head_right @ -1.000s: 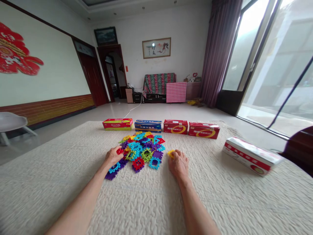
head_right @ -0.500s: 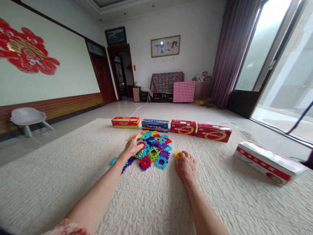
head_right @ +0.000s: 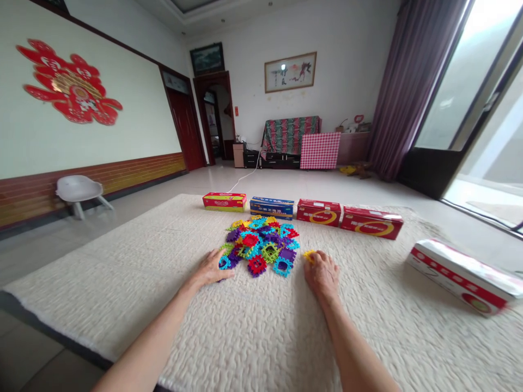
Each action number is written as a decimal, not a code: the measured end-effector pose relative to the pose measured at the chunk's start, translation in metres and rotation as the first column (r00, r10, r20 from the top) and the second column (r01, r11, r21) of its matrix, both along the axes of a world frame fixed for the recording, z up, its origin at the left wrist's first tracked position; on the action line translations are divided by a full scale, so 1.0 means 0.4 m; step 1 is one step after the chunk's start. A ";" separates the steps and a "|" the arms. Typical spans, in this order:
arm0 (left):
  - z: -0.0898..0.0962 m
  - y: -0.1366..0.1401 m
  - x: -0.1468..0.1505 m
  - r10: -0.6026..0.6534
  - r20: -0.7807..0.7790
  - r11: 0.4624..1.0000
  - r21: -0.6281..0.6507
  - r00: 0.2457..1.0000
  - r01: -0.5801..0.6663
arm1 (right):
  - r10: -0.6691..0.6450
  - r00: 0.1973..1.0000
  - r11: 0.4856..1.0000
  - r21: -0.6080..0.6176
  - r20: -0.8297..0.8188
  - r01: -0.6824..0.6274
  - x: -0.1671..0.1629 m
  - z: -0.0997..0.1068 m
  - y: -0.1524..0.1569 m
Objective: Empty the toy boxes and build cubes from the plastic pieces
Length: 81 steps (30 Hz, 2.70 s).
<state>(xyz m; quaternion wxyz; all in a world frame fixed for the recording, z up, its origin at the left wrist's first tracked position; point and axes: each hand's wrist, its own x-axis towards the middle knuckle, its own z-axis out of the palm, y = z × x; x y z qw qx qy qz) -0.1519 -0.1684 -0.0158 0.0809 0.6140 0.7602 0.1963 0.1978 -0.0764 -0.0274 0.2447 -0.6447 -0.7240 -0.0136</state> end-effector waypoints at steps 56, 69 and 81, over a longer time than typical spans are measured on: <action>0.055 0.023 -0.043 0.164 0.161 0.970 0.156 0.973 -0.189 | 0.009 0.995 1.000 0.016 -0.103 -0.007 0.000 0.007 -0.007; 0.070 -0.057 0.011 0.021 0.608 1.000 0.004 0.794 -0.029 | 0.002 0.996 1.000 0.015 -0.091 -0.001 0.002 0.007 -0.002; 0.027 -0.095 0.062 -0.098 -0.040 0.993 0.059 0.994 0.101 | 0.011 0.994 1.000 0.021 -0.110 -0.009 0.006 -0.005 0.003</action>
